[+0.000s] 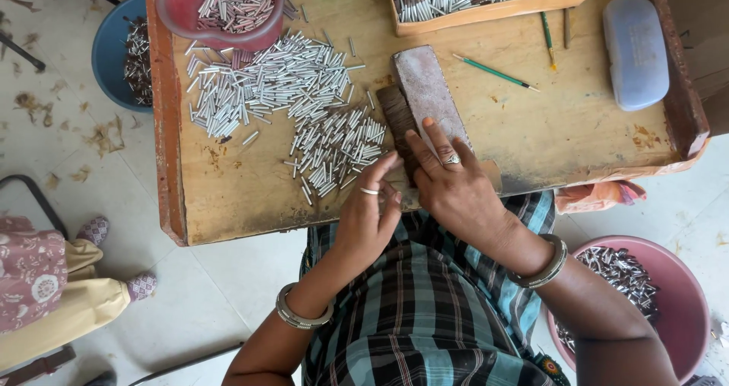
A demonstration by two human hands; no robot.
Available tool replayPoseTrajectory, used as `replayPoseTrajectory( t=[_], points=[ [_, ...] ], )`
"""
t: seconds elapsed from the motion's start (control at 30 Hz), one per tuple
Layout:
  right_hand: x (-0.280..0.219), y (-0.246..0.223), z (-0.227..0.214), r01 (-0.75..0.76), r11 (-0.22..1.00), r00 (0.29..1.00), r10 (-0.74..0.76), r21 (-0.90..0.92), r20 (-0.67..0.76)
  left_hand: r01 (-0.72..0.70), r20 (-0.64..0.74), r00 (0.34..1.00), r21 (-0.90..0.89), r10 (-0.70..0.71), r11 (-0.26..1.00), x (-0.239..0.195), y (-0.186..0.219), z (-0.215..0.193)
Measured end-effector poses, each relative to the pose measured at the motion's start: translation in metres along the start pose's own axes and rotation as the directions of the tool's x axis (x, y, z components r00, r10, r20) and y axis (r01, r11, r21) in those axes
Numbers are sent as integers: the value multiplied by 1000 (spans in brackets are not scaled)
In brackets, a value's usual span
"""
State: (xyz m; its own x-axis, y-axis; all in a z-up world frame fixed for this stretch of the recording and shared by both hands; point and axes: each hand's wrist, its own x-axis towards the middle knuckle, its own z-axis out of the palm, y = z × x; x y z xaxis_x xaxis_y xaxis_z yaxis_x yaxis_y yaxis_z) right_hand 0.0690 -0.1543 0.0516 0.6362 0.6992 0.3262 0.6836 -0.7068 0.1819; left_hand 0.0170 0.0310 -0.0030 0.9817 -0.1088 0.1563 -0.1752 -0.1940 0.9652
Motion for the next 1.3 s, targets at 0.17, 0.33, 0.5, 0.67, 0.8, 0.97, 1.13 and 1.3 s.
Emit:
replayPoseTrajectory(
  t=[0.17,0.33,0.5,0.67,0.8,0.97,1.13,1.3],
  points=[
    [-8,15,14,131,976,989,-117,172,-91,-310,86,948,482,308,820,20,0,11],
    [-21,15,26,108,952,977,-49,288,-206,-199,140,979,478,150,855,30,-8,14],
    [-23,13,22,107,926,967,-13,361,-253,-199,96,980,489,174,849,30,-12,15],
    [-38,21,3,-5,683,947,237,731,-215,-405,111,914,247,389,880,31,13,2],
    [-52,21,-3,-113,358,971,239,927,27,-482,159,868,45,470,875,25,28,-8],
    [-64,6,7,-315,-175,947,9,933,321,-549,142,824,-44,549,835,21,31,-10],
    [-46,-12,-27,-138,-118,971,181,983,158,-305,-190,949,-363,251,880,-3,12,22],
    [-41,-28,-28,147,630,915,205,762,-346,-143,-168,985,-701,34,699,-17,18,45]
  ],
)
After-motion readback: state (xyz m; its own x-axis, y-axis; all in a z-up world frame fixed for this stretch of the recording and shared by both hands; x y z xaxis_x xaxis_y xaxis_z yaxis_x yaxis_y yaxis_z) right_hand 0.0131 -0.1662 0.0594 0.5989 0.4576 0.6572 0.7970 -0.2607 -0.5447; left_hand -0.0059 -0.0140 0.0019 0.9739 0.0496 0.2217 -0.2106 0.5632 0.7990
